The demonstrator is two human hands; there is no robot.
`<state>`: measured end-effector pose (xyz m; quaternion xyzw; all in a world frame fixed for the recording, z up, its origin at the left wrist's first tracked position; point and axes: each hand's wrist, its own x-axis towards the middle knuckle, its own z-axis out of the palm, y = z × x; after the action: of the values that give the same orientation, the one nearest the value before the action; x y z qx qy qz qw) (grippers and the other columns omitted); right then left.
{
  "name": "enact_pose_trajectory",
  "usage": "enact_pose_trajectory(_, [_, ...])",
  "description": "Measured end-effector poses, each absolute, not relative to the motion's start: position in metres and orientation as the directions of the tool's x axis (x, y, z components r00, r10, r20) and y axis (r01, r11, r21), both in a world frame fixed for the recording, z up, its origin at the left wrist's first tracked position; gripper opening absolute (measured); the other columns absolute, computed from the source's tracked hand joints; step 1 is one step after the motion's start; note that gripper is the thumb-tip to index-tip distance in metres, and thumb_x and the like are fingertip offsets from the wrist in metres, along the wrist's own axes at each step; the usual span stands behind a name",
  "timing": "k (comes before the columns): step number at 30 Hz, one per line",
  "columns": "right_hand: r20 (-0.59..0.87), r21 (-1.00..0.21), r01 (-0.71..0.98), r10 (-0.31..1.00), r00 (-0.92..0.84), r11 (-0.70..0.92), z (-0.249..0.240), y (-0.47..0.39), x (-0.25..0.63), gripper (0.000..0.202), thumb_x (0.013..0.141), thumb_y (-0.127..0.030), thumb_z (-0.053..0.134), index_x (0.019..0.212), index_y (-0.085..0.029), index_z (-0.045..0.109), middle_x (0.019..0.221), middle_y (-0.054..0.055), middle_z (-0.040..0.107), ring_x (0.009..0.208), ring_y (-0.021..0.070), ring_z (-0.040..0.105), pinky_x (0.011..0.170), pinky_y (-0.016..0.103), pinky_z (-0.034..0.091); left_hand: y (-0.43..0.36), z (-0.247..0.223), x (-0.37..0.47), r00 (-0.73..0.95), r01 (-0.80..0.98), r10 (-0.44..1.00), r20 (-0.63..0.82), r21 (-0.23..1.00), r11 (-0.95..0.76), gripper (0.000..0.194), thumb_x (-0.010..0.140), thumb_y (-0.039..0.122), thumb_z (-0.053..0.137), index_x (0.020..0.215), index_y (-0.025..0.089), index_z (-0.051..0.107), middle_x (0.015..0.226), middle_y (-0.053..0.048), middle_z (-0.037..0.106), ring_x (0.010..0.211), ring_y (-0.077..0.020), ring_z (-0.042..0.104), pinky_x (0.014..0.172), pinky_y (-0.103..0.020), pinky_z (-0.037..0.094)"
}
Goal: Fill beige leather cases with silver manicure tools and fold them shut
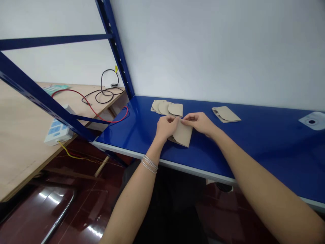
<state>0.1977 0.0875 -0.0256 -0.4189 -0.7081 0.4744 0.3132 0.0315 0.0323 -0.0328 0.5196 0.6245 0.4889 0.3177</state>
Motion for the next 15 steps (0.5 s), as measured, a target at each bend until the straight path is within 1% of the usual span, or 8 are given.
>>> enact_pose_trajectory(4, [0.049, -0.929, 0.306, 0.886, -0.461, 0.21, -0.0259, 0.0879, 0.1981, 0.042, 0.064, -0.055, 0.078, 0.075, -0.015, 0.07, 0.075, 0.005, 0.069, 0.069, 0.0168, 0.058, 0.064, 0.029, 0.044, 0.0317, -0.0311, 0.0317, -0.265, 0.363, 0.958, 0.11, 0.932, -0.007, 0.035, 0.078, 0.045, 0.059, 0.073, 0.013, 0.072, 0.075, -0.007, 0.07, 0.077, -0.0194, 0.064, 0.069, -0.027, 0.048])
enact_pose_trajectory(8, [0.055, -0.928, 0.302, 0.88, -0.471, 0.219, -0.0261, 0.0882, 0.1982, 0.044, 0.062, -0.057, 0.078, 0.075, -0.016, 0.07, 0.075, 0.005, 0.07, 0.068, 0.0176, 0.059, 0.063, 0.03, 0.045, 0.0315, -0.0287, 0.032, -0.27, 0.371, 0.957, 0.104, 0.929, 0.004, 0.032, 0.077, 0.042, 0.059, 0.073, 0.013, 0.072, 0.074, -0.006, 0.069, 0.076, -0.0192, 0.063, 0.069, -0.027, 0.048])
enact_pose_trajectory(15, [0.055, -0.929, 0.299, 0.882, -0.469, 0.217, -0.0266, 0.0883, 0.198, 0.049, 0.058, -0.061, 0.078, 0.075, -0.016, 0.071, 0.075, 0.007, 0.07, 0.069, 0.0193, 0.06, 0.063, 0.031, 0.048, 0.0315, -0.0292, 0.032, -0.265, 0.332, 0.96, 0.086, 0.943, 0.008, 0.027, 0.075, 0.036, 0.059, 0.075, 0.013, 0.073, 0.075, -0.006, 0.07, 0.076, -0.0185, 0.063, 0.069, -0.027, 0.048])
